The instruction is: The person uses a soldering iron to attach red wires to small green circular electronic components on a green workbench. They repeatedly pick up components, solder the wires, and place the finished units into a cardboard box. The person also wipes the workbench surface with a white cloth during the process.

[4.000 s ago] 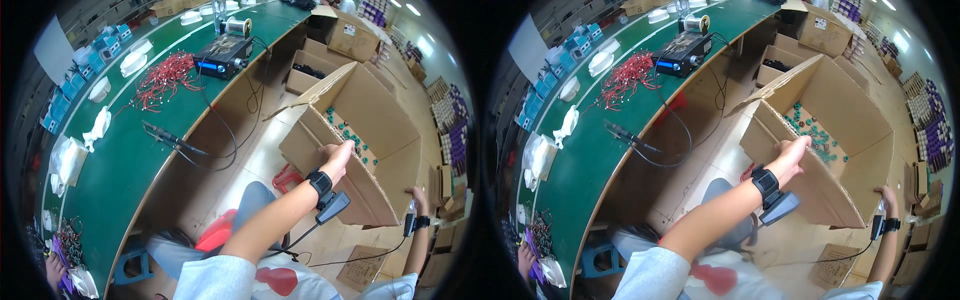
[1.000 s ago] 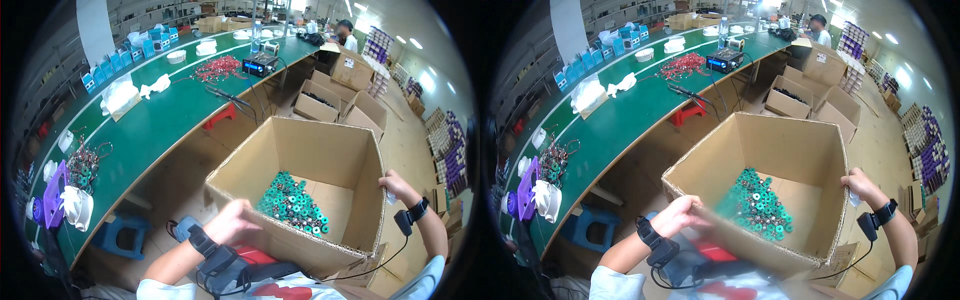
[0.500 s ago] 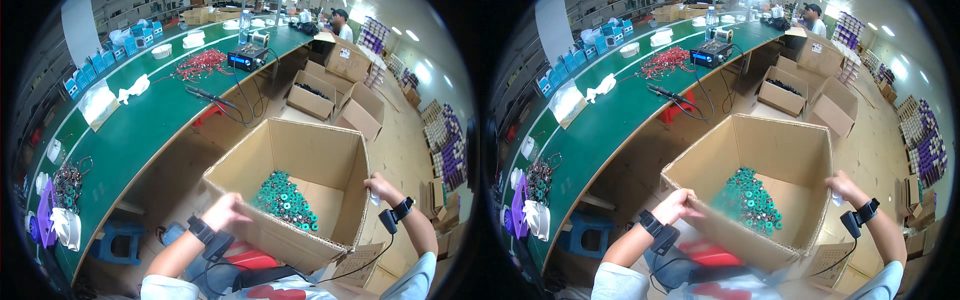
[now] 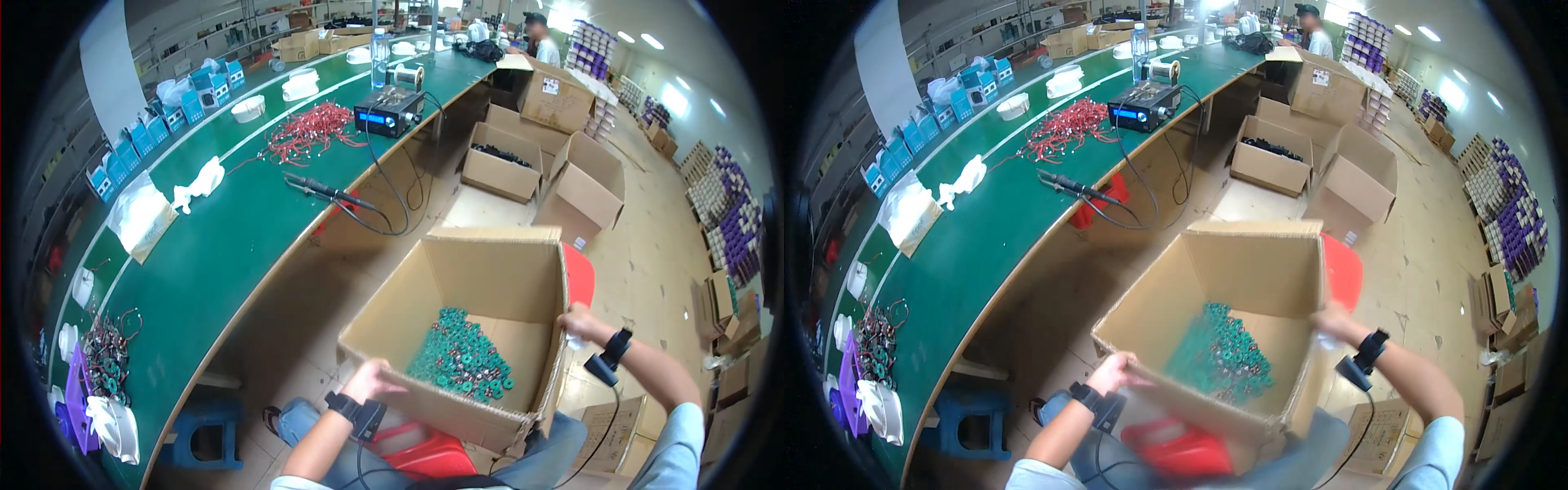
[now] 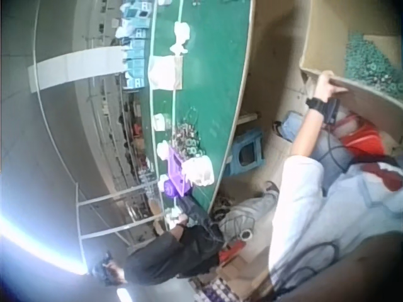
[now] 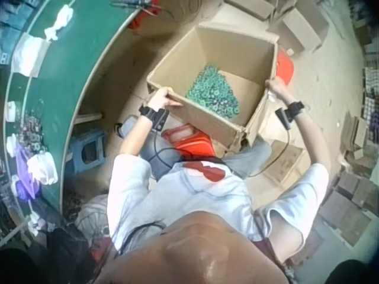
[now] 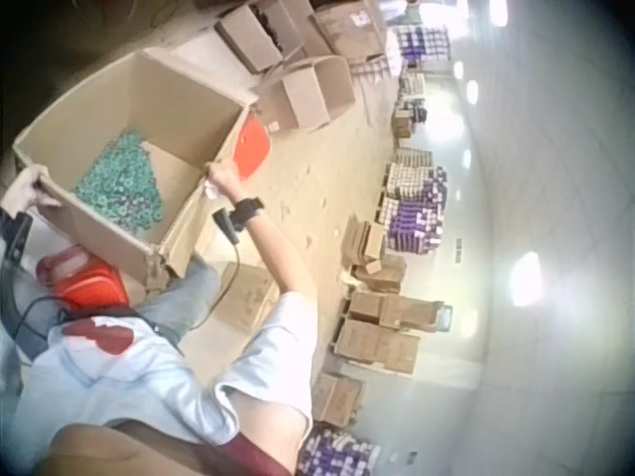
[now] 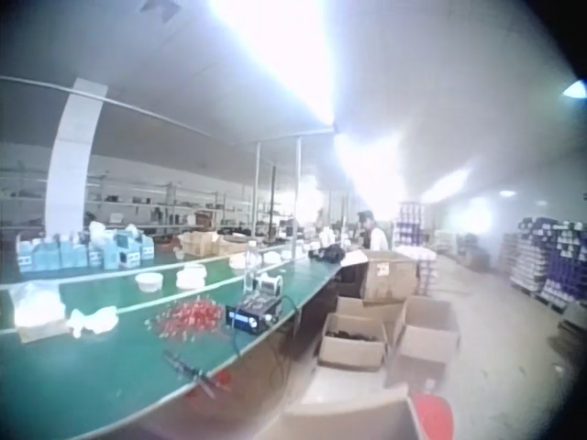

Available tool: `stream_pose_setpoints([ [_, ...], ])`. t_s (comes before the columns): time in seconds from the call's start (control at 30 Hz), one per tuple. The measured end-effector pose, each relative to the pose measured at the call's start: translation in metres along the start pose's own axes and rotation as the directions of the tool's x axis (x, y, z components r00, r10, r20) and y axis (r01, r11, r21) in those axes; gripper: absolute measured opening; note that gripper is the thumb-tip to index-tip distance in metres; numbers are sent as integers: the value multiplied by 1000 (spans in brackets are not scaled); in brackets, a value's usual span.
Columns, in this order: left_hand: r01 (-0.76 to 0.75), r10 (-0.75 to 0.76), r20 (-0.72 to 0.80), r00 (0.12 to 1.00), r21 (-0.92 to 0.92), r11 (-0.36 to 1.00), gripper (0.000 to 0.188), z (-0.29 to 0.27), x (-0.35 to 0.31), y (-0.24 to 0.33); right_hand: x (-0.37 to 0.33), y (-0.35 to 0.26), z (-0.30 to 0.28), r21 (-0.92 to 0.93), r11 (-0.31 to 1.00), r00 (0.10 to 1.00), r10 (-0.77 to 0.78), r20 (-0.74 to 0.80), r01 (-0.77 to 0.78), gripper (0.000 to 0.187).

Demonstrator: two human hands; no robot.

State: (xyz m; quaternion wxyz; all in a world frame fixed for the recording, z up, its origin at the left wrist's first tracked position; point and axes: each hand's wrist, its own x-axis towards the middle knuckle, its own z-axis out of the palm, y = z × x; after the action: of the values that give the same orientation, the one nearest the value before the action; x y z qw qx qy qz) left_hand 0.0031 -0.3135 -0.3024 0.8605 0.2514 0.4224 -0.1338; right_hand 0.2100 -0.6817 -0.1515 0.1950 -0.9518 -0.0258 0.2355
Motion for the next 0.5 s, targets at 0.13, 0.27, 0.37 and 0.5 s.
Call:
stream_pose_setpoints([
  [0.13, -51, 54, -40, 998, 75, 996, 12, -51, 43, -11, 27, 10, 77, 65, 990, 992, 124, -6, -124, 27],
  [0.27, -36, 65, -144, 987, 194, 980, 33, -107, 74, -5, 55, -2, 151, 41, 999, 1000, -14, -9, 15, 32],
  [0.37, -3, 4, -275, 961, 5, 1000, 29, -160, 93, -2, 73, -21, 195, 31, 999, 999, -15, -36, 17, 35],
  [0.5, 19, -38, -296, 954, -67, 998, 28, -233, 133, -11, 68, -26, 249, 35, 999, 997, 27, -72, -25, 34],
])
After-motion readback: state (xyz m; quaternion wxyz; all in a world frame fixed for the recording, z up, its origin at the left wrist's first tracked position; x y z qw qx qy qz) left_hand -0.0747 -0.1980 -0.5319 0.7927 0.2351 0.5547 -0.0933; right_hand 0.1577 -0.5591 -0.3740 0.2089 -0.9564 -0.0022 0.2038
